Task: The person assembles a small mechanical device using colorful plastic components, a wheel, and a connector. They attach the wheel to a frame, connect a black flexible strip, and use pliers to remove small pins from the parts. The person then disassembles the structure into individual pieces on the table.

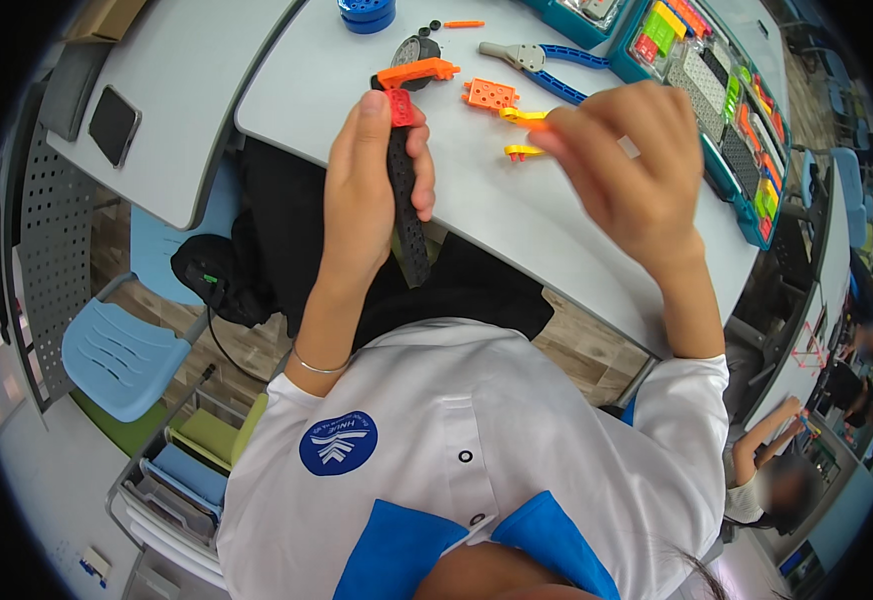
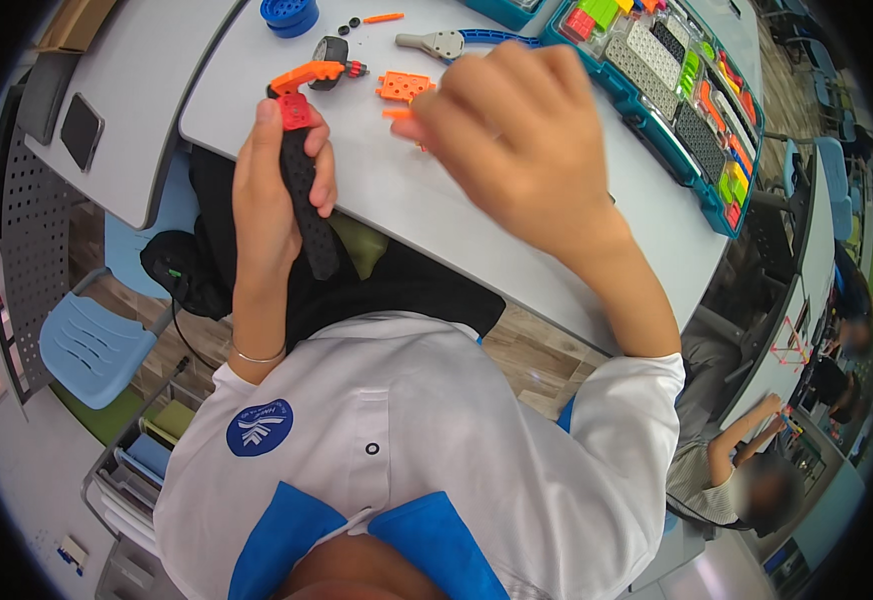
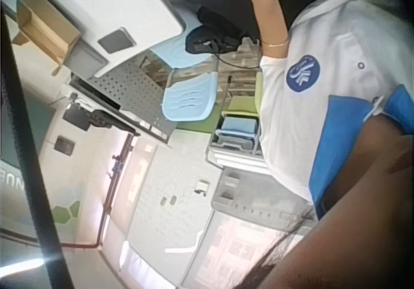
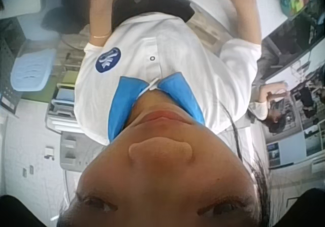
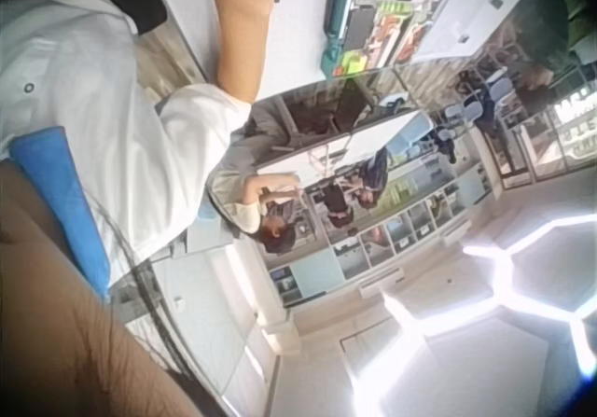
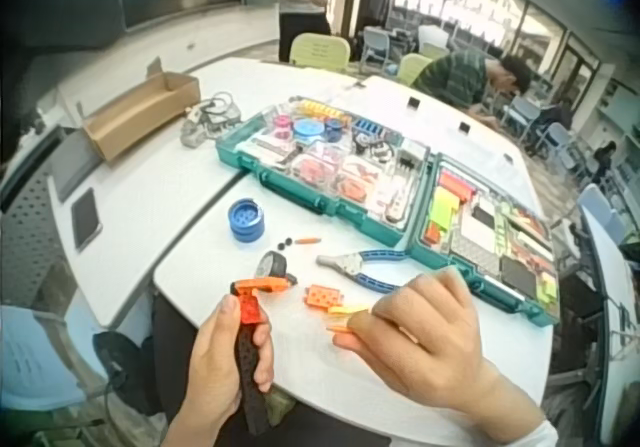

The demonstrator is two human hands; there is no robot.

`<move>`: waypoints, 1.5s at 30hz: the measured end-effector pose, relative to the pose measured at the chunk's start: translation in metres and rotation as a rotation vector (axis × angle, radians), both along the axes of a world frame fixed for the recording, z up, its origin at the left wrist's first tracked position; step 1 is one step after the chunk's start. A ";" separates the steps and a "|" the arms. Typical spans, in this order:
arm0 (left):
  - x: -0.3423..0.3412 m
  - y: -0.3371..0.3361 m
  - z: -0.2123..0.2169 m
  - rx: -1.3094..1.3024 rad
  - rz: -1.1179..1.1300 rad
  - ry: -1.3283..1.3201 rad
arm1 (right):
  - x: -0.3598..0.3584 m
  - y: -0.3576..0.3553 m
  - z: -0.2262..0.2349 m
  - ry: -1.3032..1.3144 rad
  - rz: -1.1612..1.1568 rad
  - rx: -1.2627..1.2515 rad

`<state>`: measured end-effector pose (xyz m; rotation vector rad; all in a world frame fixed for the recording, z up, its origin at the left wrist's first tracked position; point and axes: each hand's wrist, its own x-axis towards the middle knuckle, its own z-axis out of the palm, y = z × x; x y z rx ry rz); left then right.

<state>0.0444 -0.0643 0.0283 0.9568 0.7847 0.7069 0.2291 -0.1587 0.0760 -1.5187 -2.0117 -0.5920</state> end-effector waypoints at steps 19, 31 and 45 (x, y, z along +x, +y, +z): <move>0.007 -0.015 -0.007 0.226 -0.232 -0.017 | 0.043 0.077 -0.011 0.547 -0.210 -0.522; 0.003 -0.014 -0.007 0.328 -0.325 0.000 | 0.005 0.003 0.001 0.812 0.150 -0.954; -0.004 -0.014 0.008 0.157 -0.396 -0.157 | -0.001 -0.005 0.025 1.130 0.121 -1.034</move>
